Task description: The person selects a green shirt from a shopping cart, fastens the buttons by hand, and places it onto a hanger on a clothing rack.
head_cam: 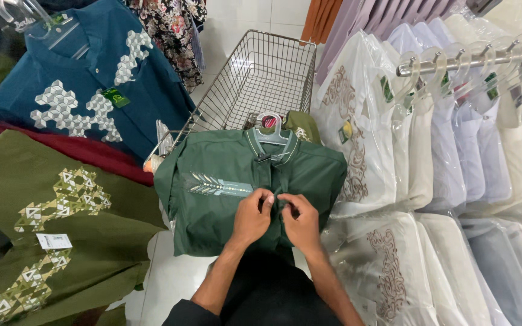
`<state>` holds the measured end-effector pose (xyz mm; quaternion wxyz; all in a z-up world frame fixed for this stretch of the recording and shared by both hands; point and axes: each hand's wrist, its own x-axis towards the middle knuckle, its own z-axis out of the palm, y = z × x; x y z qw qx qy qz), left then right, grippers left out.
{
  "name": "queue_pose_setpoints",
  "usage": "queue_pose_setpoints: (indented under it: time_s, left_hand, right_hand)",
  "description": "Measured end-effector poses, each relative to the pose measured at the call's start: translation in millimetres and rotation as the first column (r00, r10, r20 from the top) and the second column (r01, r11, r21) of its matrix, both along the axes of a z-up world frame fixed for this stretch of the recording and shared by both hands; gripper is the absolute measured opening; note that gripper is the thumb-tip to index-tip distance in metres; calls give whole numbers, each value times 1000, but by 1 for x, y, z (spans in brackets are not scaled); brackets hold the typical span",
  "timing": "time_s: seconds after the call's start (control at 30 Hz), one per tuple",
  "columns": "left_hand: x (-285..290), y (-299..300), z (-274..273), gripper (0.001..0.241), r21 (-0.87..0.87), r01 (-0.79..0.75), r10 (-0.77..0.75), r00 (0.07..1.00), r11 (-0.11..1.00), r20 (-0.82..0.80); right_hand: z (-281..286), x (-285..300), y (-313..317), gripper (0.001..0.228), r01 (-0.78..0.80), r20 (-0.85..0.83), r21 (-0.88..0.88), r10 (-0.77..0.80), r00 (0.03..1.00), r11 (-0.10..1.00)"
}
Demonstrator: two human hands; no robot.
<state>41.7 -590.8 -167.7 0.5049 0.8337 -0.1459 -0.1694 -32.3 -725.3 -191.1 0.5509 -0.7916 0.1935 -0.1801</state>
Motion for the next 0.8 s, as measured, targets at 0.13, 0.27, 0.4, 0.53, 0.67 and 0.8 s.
queue_pose_setpoints:
  time_s: [0.13, 0.27, 0.4, 0.53, 0.67, 0.8]
  left_hand:
    - [2, 2, -10, 11, 29, 82, -84, 989, 996, 119]
    - [6, 1, -17, 9, -20, 102, -99, 989, 995, 111]
    - [16, 9, -21, 12, -95, 133, -128, 990, 986, 59]
    - [17, 15, 1, 16, 156, 36, -55, 991, 987, 119]
    - [16, 8, 0, 11, 385, 31, -100, 982, 922, 160]
    - [17, 3, -9, 9, 404, 17, -78, 988, 915, 134]
  right_hand:
    - [11, 3, 7, 19, 81, -135, 298, -42, 990, 951]
    - [-6, 8, -2, 34, 118, -227, 440, -17, 974, 890]
    - [-31, 13, -11, 23, 124, -261, 425, -10, 965, 897]
    - [-19, 14, -5, 27, 151, -289, 415, -28, 957, 897]
    - [-22, 20, 3, 24, 142, -313, 230, -65, 947, 963]
    - [4, 24, 15, 26, 132, -312, 24, -118, 943, 991]
